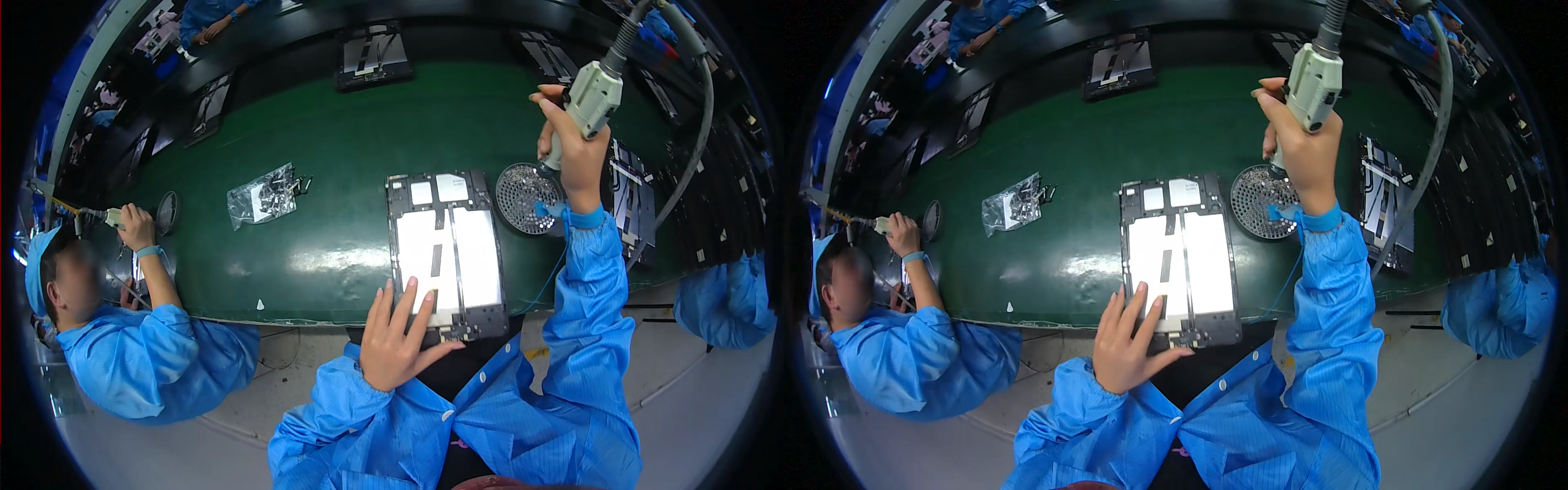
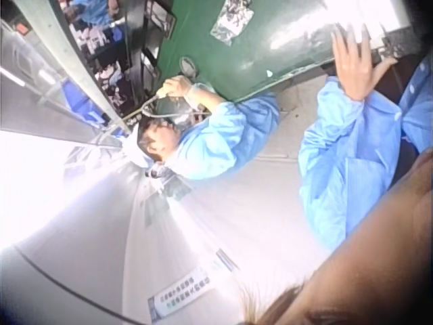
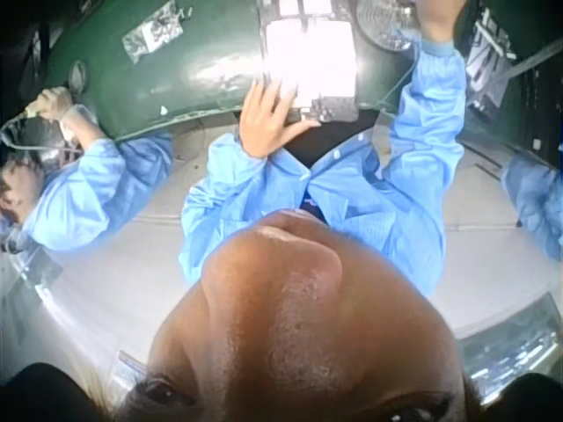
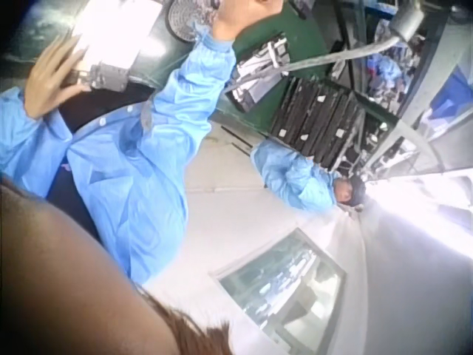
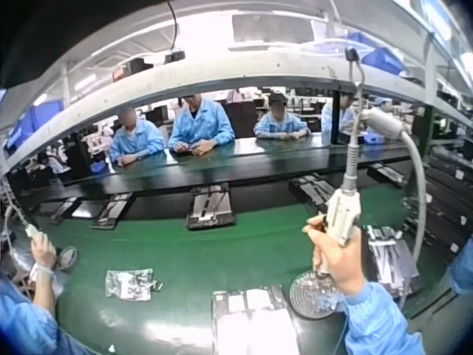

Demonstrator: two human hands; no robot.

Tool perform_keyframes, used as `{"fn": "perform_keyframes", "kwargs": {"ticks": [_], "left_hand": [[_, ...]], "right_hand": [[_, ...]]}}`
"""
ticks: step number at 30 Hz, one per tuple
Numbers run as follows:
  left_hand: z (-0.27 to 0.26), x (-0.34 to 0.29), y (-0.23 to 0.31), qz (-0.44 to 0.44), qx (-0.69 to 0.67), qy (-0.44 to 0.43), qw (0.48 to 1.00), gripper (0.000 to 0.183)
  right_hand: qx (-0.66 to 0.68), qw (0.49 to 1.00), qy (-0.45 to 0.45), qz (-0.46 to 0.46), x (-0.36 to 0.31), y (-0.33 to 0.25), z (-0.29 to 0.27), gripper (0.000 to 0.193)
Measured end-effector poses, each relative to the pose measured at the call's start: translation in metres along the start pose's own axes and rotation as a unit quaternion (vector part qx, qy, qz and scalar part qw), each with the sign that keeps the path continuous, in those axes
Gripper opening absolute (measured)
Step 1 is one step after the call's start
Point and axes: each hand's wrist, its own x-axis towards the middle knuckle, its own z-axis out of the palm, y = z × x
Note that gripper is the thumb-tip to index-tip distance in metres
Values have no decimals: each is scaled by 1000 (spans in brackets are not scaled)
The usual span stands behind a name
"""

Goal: Assembling internal components of a tablet using an electric screwdriver on a factory production line.

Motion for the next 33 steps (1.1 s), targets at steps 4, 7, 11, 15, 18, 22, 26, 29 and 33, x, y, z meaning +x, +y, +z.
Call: {"fn": "perform_keyframes", "kwargs": {"ticks": [4, 7, 11, 15, 18, 22, 26, 29, 33], "left_hand": [[-3, 15, -17, 20, 16, -9, 1000, 88], [-8, 20, -19, 32, 28, -35, 998, 88], [-9, 25, -26, 29, 26, -53, 998, 89], [-2, 62, -66, 39, 29, -22, 999, 78], [8, 107, -92, 49, 27, -5, 998, 73], [41, 176, -127, 108, 52, 19, 993, 72], [84, 245, -139, 138, 67, 82, 985, 66], [108, 292, -149, 128, 74, 104, 984, 67], [128, 349, -173, 88, 118, 94, 985, 65]], "right_hand": [[-4, 1000, -5, 0, -4, 1, -1, 19], [-10, 1000, -21, 1, -7, 3, 1, 19], [-9, 1000, -27, 8, -11, 4, 3, 19], [-11, 1000, -21, 18, -11, 4, 3, 19], [-7, 1000, -20, 20, -10, 5, 2, 20], [-15, 1000, -12, 21, -12, 7, 4, 21], [-27, 999, -18, 29, -14, 8, 3, 18], [-14, 999, -13, 39, -13, 10, 5, 17], [-17, 1000, -10, 16, -12, 16, 7, 18]]}}
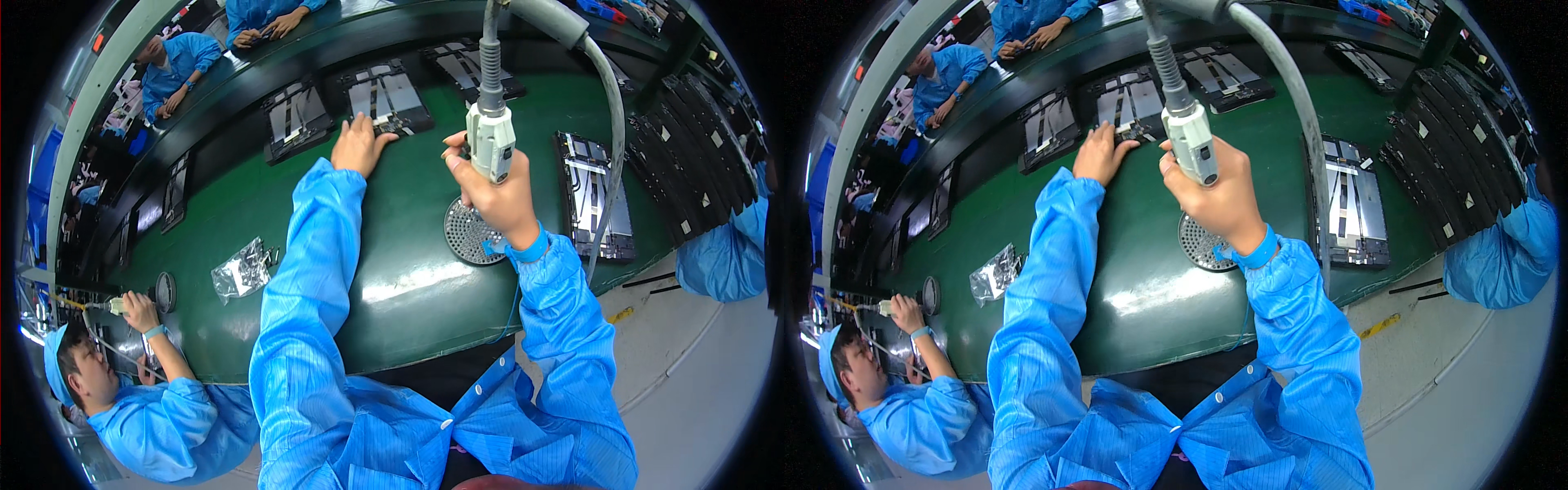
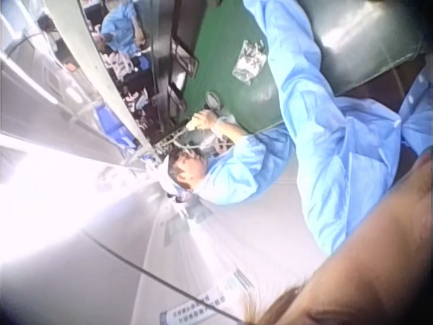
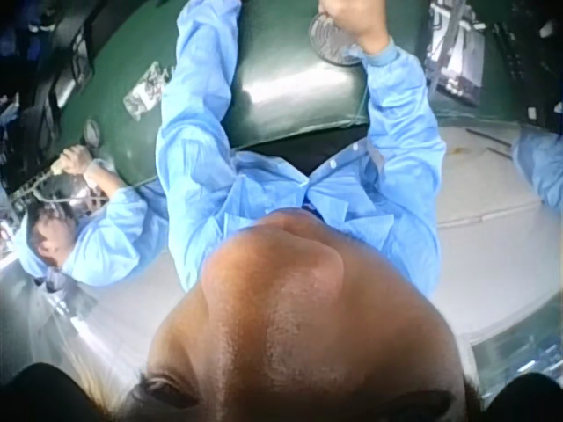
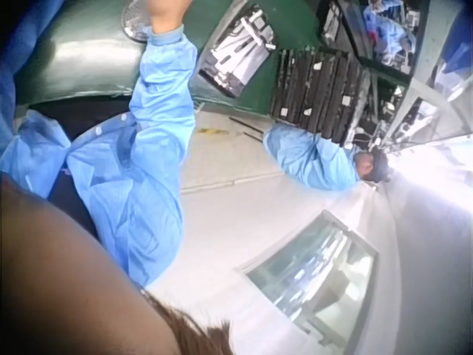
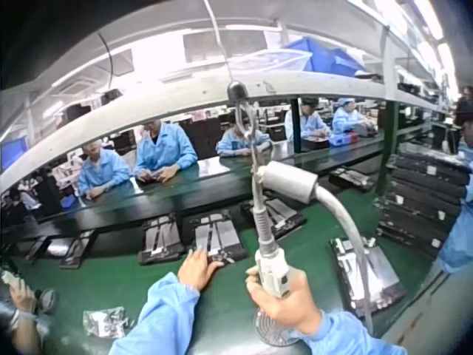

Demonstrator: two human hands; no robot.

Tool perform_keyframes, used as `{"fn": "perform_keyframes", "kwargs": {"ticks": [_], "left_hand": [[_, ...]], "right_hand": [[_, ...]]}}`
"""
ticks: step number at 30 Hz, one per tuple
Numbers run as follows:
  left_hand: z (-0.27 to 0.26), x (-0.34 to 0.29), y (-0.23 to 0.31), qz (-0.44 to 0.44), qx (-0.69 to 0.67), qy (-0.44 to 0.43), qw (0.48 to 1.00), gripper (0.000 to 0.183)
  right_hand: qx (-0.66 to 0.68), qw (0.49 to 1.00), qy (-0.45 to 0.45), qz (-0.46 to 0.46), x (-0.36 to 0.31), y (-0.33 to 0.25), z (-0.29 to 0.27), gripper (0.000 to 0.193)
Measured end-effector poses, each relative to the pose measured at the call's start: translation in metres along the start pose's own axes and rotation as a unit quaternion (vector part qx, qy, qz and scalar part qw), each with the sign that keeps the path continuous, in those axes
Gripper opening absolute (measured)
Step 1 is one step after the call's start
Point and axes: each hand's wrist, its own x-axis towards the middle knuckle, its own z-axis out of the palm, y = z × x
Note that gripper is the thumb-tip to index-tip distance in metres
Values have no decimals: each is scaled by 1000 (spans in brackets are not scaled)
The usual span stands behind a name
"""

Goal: Assembling internal components of a tablet using an electric screwdriver on a factory production line.

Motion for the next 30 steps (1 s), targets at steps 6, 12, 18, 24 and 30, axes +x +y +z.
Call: {"fn": "perform_keyframes", "kwargs": {"ticks": [6, 12, 18, 24, 30], "left_hand": [[-4, 44, -43, 40, 132, -17, 990, 72], [-39, 43, -191, -482, 125, -190, 846, 133], [-50, -10, -377, -574, -300, -238, 724, 106], [-50, 29, -231, -541, -313, -127, 770, 84], [-97, 1, -205, -406, -349, 92, 839, 78]], "right_hand": [[-24, 1000, 2, 10, -1, 6, -6, 19], [-45, 999, -9, 8, 1, 3, -1, 29], [35, 999, -37, -16, -3, -21, 12, 25], [-27, 999, -23, 15, -5, 7, -6, 23], [-6, 1000, 0, 30, -8, -1, -1, 19]]}}
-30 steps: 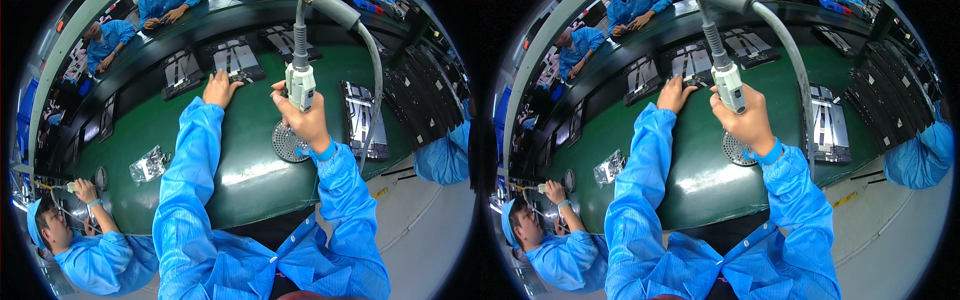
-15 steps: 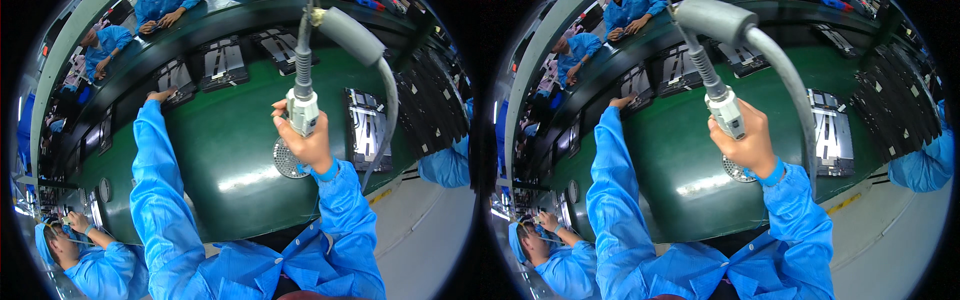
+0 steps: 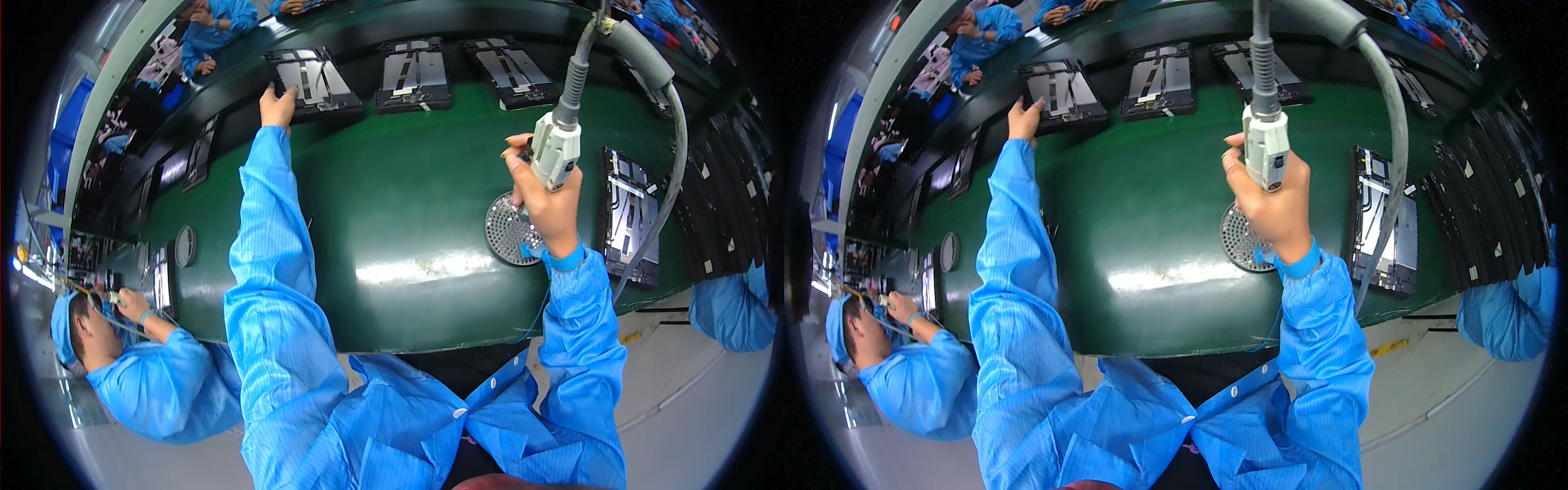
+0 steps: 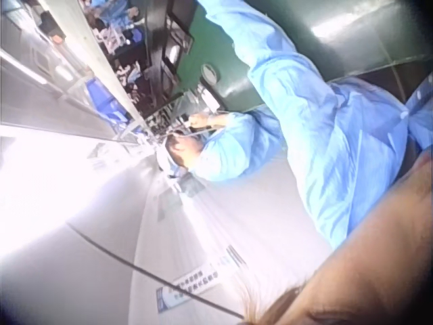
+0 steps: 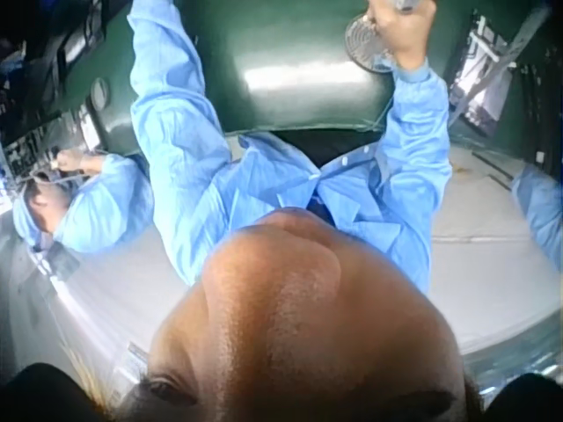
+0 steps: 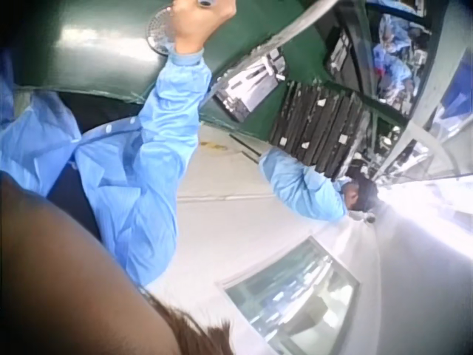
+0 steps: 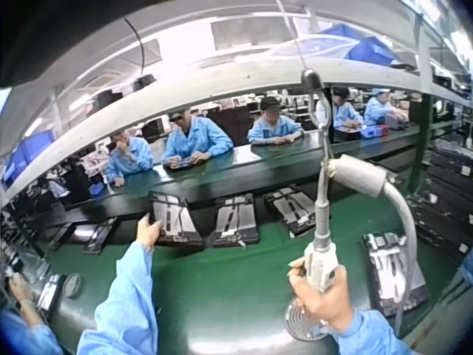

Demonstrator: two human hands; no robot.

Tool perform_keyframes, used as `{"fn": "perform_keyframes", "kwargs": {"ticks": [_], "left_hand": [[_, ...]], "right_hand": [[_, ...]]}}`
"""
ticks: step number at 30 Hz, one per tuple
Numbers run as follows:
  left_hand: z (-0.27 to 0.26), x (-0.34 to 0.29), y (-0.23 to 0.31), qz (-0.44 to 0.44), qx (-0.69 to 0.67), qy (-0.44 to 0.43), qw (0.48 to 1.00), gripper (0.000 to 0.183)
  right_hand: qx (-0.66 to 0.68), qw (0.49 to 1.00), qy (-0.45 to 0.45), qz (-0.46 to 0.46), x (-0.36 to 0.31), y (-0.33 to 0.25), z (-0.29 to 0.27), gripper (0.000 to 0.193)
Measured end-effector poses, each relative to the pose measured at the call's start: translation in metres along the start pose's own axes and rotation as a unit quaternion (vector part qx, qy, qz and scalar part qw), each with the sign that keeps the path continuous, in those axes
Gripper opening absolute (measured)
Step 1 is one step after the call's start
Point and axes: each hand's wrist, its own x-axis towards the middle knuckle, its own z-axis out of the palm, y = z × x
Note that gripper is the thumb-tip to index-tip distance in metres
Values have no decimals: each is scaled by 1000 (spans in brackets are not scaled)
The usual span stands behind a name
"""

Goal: Assembling internal components of a tablet using an electric screwdriver on a factory production line.

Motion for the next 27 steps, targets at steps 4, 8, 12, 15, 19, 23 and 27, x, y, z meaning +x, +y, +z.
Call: {"fn": "perform_keyframes", "kwargs": {"ticks": [4, 8, 12, 15, 19, 23, 27], "left_hand": [[-44, -93, 26, -21, -207, -39, 977, 56], [-56, -234, 36, -37, -257, -56, 964, 64], [-39, -383, 44, -88, -265, -58, 958, 72], [-35, -447, 52, -110, -172, -110, 973, 72], [-27, -467, 69, -60, 12, -100, 993, 62], [-58, -409, 51, 143, 271, 15, 952, 23], [-102, -283, 8, 262, 297, -69, 916, 28]], "right_hand": [[-4, 1000, -4, -1, 2, 2, 2, 20], [-22, 999, 14, -34, 7, 5, -4, 17], [-40, 997, 9, -59, 13, 4, -11, 19], [-46, 997, -10, -65, 12, 7, -5, 20], [-62, 996, -12, -67, 11, 7, -5, 22], [-46, 997, -5, -68, 7, 7, -10, 22], [-58, 996, -20, -66, 7, 2, -8, 22]]}}
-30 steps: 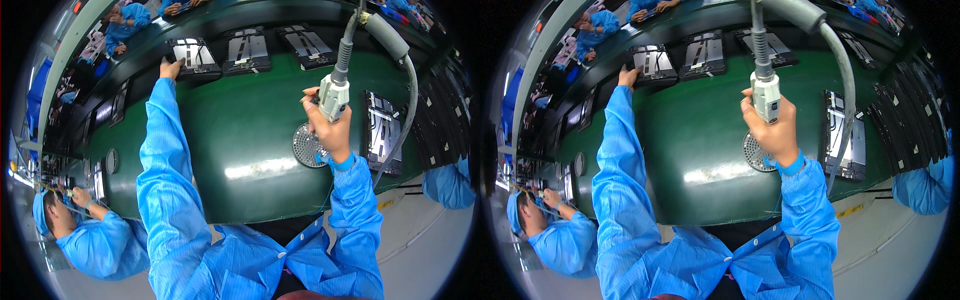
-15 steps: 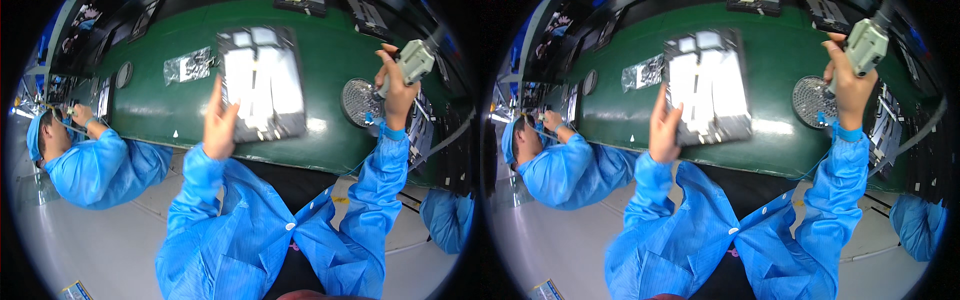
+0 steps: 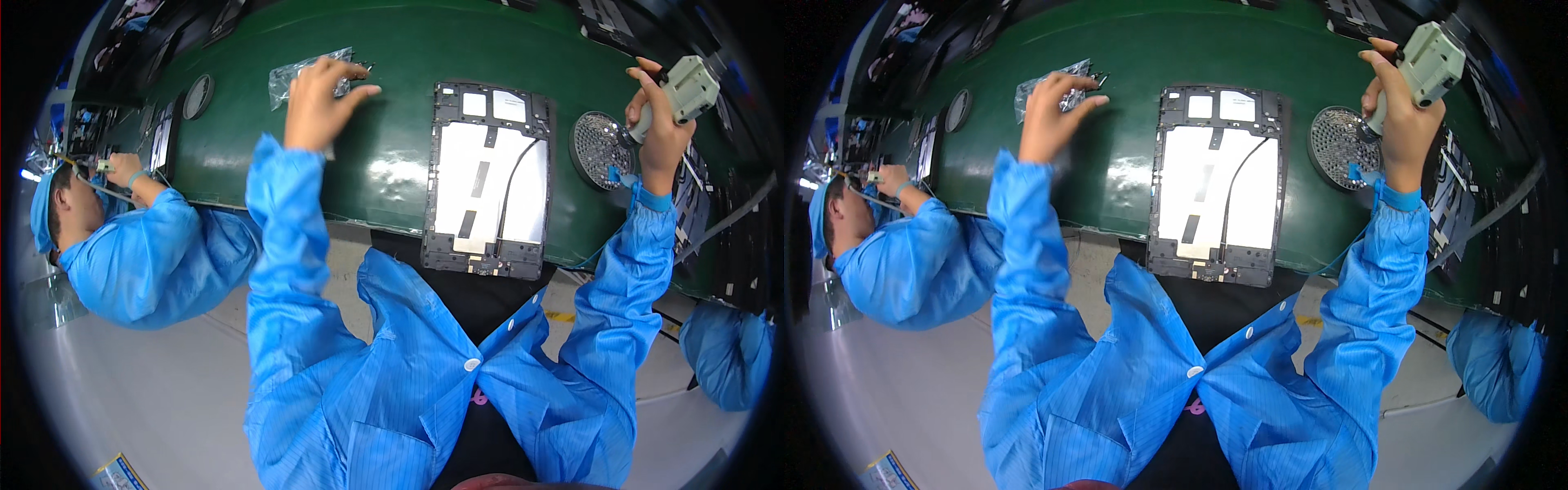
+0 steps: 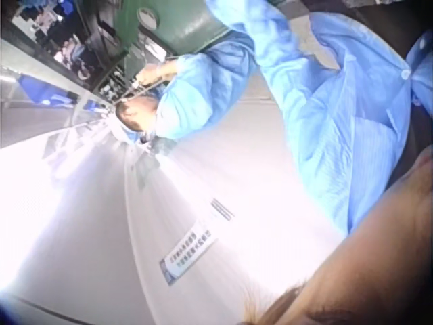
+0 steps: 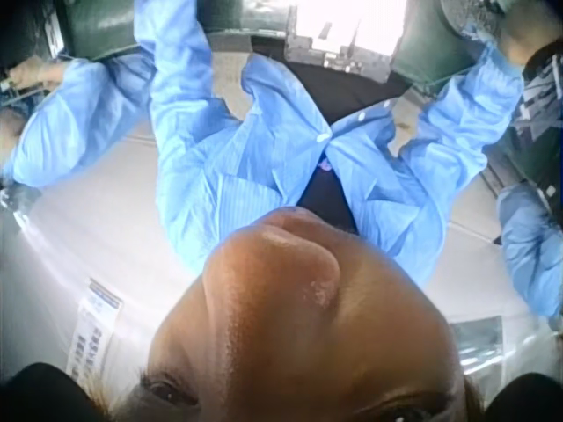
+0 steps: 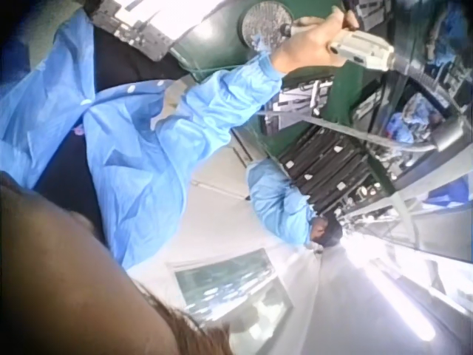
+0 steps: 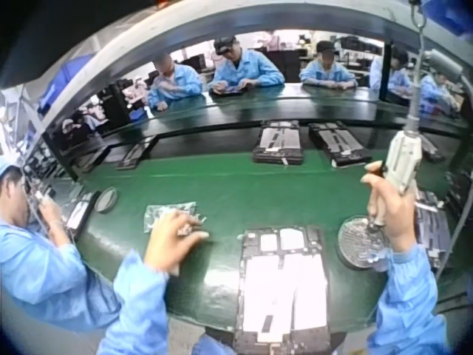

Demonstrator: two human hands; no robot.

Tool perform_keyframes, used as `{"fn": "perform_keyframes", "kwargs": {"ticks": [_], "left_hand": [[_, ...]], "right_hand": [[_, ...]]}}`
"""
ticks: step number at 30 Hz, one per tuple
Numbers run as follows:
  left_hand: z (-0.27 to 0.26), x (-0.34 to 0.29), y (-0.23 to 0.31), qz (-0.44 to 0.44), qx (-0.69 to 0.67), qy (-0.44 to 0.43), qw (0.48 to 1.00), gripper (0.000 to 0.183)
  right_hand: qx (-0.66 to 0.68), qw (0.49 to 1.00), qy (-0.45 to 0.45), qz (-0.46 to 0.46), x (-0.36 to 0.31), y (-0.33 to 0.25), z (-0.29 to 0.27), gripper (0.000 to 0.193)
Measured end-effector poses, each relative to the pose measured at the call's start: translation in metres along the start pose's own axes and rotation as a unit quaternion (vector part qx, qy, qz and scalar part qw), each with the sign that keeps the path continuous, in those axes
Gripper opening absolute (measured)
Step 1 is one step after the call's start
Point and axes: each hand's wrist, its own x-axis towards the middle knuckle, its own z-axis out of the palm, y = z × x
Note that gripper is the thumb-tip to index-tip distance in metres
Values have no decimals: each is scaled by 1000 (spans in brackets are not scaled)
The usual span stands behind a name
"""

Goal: Assembling internal components of a tablet using an electric screwdriver on a factory production line.

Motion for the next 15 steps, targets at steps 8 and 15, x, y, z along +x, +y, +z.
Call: {"fn": "perform_keyframes", "kwargs": {"ticks": [8, 15], "left_hand": [[27, 35, -50, 54, -40, -195, 979, 13], [43, 57, 1, 60, -3, 94, 994, 12]], "right_hand": [[70, 995, 22, 68, 0, 20, -11, 13], [68, 997, -20, 31, 1, 24, -49, 15]]}}
